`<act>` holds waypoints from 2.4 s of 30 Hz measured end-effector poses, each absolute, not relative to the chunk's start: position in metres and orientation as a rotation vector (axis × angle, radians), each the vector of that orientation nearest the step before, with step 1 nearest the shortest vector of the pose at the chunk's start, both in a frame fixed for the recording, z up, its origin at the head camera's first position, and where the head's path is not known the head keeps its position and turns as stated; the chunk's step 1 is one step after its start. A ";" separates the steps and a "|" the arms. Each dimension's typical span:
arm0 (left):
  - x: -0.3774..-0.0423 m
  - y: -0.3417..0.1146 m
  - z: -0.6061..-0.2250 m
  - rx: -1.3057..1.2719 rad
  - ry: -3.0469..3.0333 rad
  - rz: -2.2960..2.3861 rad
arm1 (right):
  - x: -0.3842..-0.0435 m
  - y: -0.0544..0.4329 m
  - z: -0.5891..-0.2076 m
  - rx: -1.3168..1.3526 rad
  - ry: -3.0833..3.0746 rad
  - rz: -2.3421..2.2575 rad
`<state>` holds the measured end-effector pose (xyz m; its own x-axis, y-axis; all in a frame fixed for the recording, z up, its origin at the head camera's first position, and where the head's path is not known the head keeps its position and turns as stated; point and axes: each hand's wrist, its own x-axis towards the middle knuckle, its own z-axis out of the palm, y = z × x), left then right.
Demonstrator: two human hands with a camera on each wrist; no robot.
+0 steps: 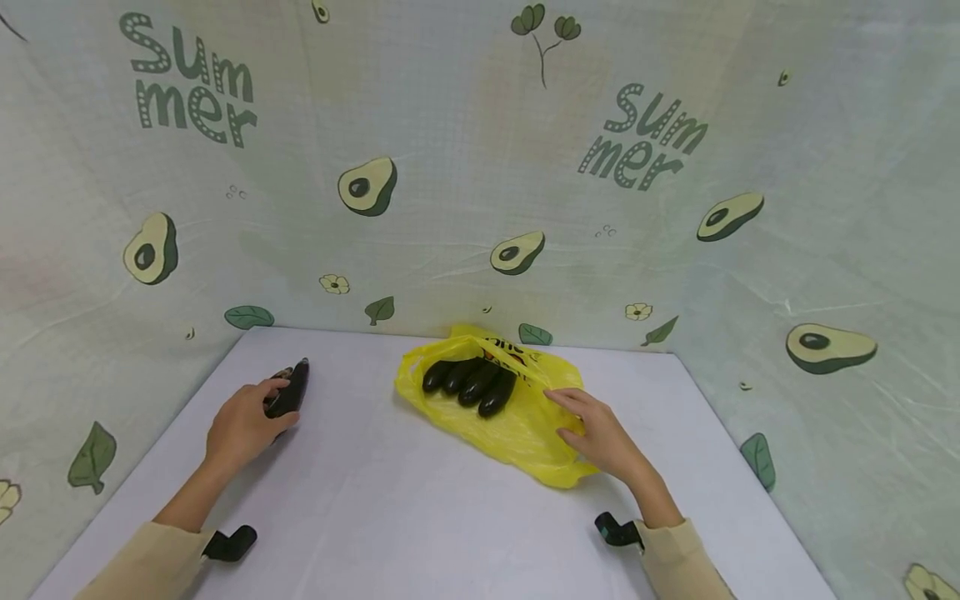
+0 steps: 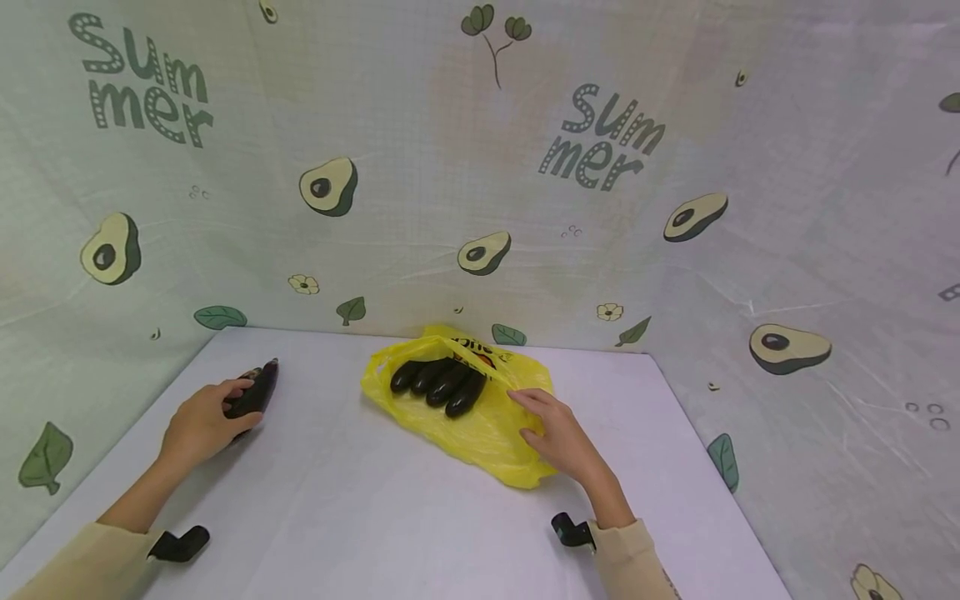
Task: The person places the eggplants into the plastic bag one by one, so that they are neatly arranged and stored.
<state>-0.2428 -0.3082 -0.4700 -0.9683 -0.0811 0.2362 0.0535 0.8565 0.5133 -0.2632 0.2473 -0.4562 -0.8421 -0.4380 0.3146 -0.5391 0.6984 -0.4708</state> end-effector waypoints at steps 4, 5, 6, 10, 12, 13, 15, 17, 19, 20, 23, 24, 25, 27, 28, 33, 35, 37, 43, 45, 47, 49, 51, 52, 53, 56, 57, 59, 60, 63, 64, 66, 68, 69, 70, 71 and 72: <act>-0.243 -0.306 -0.471 0.016 -2.792 -0.786 | -0.263 0.248 -0.456 0.793 -2.728 0.843; -0.243 -0.305 -0.471 0.014 -2.790 -0.789 | -0.263 0.248 -0.455 0.793 -2.727 0.844; -0.244 -0.304 -0.471 0.010 -2.787 -0.794 | -0.263 0.248 -0.456 0.793 -2.727 0.844; -0.244 -0.302 -0.472 -0.019 -2.766 -0.803 | -0.263 0.248 -0.456 0.793 -2.723 0.836; -0.244 -0.302 -0.474 -0.023 -2.766 -0.814 | -0.264 0.248 -0.457 0.794 -2.718 0.838; -0.245 -0.303 -0.475 -0.021 -2.766 -0.818 | -0.264 0.248 -0.457 0.794 -2.715 0.842; -0.246 -0.304 -0.477 -0.010 -2.770 -0.821 | -0.263 0.248 -0.457 0.792 -2.713 0.859; -0.247 -0.306 -0.480 -0.001 -2.780 -0.826 | -0.263 0.247 -0.457 0.787 -2.720 0.876; -0.247 -0.307 -0.481 0.006 -2.787 -0.833 | -0.262 0.247 -0.458 0.778 -2.733 0.886; -0.247 -0.308 -0.482 0.008 -2.791 -0.838 | -0.262 0.247 -0.458 0.773 -2.739 0.890; -0.248 -0.309 -0.483 0.013 -2.806 -0.855 | -0.261 0.247 -0.459 0.767 -2.749 0.887; -0.247 -0.309 -0.482 0.014 -2.810 -0.859 | -0.261 0.247 -0.459 0.766 -2.748 0.889; -0.248 -0.309 -0.482 0.015 -2.817 -0.861 | -0.262 0.247 -0.459 0.766 -2.744 0.891; -0.248 -0.310 -0.482 0.015 -2.831 -0.859 | -0.262 0.247 -0.459 0.772 -2.735 0.887; -0.248 -0.310 -0.482 0.014 -2.836 -0.858 | -0.262 0.247 -0.460 0.776 -2.731 0.890; -0.246 -0.309 -0.479 0.007 -2.857 -0.856 | -0.263 0.247 -0.460 0.790 -2.723 0.883; -0.245 -0.309 -0.477 0.007 -2.866 -0.870 | -0.263 0.247 -0.461 0.796 -2.721 0.873; -0.244 -0.308 -0.476 0.008 -2.874 -0.889 | -0.263 0.247 -0.461 0.796 -2.719 0.873; -0.242 -0.308 -0.474 0.005 -2.882 -0.929 | -0.262 0.247 -0.461 0.797 -2.726 0.871; -0.242 -0.307 -0.474 -0.010 -2.879 -0.932 | -0.262 0.247 -0.461 0.798 -2.730 0.866; -0.241 -0.307 -0.474 -0.022 -2.878 -0.934 | -0.262 0.247 -0.461 0.796 -2.737 0.864; -0.241 -0.307 -0.473 -0.029 -2.879 -0.936 | -0.262 0.246 -0.461 0.790 -2.744 0.868; -0.241 -0.306 -0.473 -0.028 -2.880 -0.935 | -0.261 0.246 -0.461 0.784 -2.750 0.869; -0.241 -0.306 -0.473 -0.026 -2.879 -0.937 | -0.261 0.246 -0.461 0.783 -2.752 0.869; -0.240 -0.305 -0.473 -0.026 -2.877 -0.937 | -0.261 0.246 -0.461 0.782 -2.752 0.866; -0.239 -0.302 -0.473 -0.029 -2.866 -0.943 | -0.262 0.246 -0.462 0.782 -2.751 0.862; -0.239 -0.301 -0.473 -0.035 -2.862 -0.949 | -0.262 0.246 -0.461 0.783 -2.750 0.862; -0.239 -0.298 -0.473 -0.050 -2.853 -0.957 | -0.262 0.246 -0.462 0.785 -2.747 0.855; -0.238 -0.296 -0.472 -0.056 -2.851 -0.963 | -0.262 0.246 -0.462 0.788 -2.746 0.856; -0.238 -0.291 -0.468 -0.066 -2.853 -0.998 | -0.261 0.246 -0.461 0.791 -2.742 0.859; -0.238 -0.289 -0.467 -0.070 -2.852 -1.009 | -0.261 0.246 -0.460 0.792 -2.740 0.859; -0.238 -0.286 -0.465 -0.078 -2.851 -1.032 | -0.261 0.246 -0.459 0.794 -2.738 0.863; -0.238 -0.282 -0.462 -0.099 -2.846 -1.044 | -0.262 0.245 -0.459 0.793 -2.740 0.866; -0.238 -0.280 -0.461 -0.110 -2.844 -1.048 | -0.262 0.246 -0.459 0.793 -2.739 0.866; -0.237 -0.278 -0.459 -0.121 -2.843 -1.049 | -0.262 0.246 -0.459 0.794 -2.739 0.866; -0.236 -0.276 -0.457 -0.128 -2.844 -1.050 | -0.262 0.246 -0.459 0.796 -2.738 0.865; -0.235 -0.274 -0.455 -0.133 -2.843 -1.057 | -0.262 0.246 -0.459 0.796 -2.737 0.867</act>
<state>-0.2351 -0.2735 -0.4546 -0.9906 0.0452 0.1288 0.1183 0.7547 0.6454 -0.2622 0.2455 -0.4589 -0.8452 -0.4405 0.3026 -0.5344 0.6899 -0.4882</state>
